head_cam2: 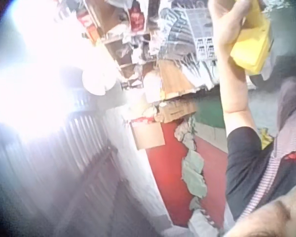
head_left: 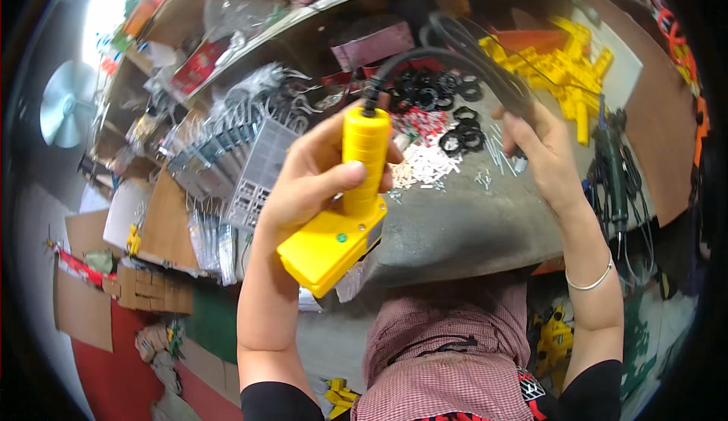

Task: Soldering components to a circuit board and assembling the board into a plastic tool housing.

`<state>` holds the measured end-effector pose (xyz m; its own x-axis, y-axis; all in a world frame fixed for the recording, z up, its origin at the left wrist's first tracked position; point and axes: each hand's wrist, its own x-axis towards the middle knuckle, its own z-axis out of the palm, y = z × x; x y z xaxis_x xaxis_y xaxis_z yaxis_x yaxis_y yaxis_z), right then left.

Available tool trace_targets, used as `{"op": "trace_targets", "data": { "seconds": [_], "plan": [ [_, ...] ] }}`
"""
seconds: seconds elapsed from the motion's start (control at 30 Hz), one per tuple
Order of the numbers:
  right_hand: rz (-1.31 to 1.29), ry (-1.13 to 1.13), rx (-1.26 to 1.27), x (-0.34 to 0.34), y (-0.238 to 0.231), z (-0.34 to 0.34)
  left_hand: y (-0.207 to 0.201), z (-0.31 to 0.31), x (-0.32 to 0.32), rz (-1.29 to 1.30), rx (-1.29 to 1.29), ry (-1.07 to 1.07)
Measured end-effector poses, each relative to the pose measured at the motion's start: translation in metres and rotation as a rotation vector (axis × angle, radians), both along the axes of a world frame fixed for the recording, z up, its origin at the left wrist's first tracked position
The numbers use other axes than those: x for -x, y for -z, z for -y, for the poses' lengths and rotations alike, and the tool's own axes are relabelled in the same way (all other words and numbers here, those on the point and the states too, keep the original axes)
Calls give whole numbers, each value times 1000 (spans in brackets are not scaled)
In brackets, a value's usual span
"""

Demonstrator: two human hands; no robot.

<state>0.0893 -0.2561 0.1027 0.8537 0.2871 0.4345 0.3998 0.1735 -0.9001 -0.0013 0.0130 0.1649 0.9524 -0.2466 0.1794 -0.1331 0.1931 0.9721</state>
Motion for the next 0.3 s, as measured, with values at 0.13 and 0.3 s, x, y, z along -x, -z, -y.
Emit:
{"op": "trace_targets", "data": {
  "seconds": [0.13, 0.3],
  "plan": [
    [-60, 24, -11, 1, 13, 0, -2, -2, 8, -3, -126, -55],
    [-173, -18, 123, 3, 11, -2, 8, -6, -6, -103, -199, -125]
  ]
}}
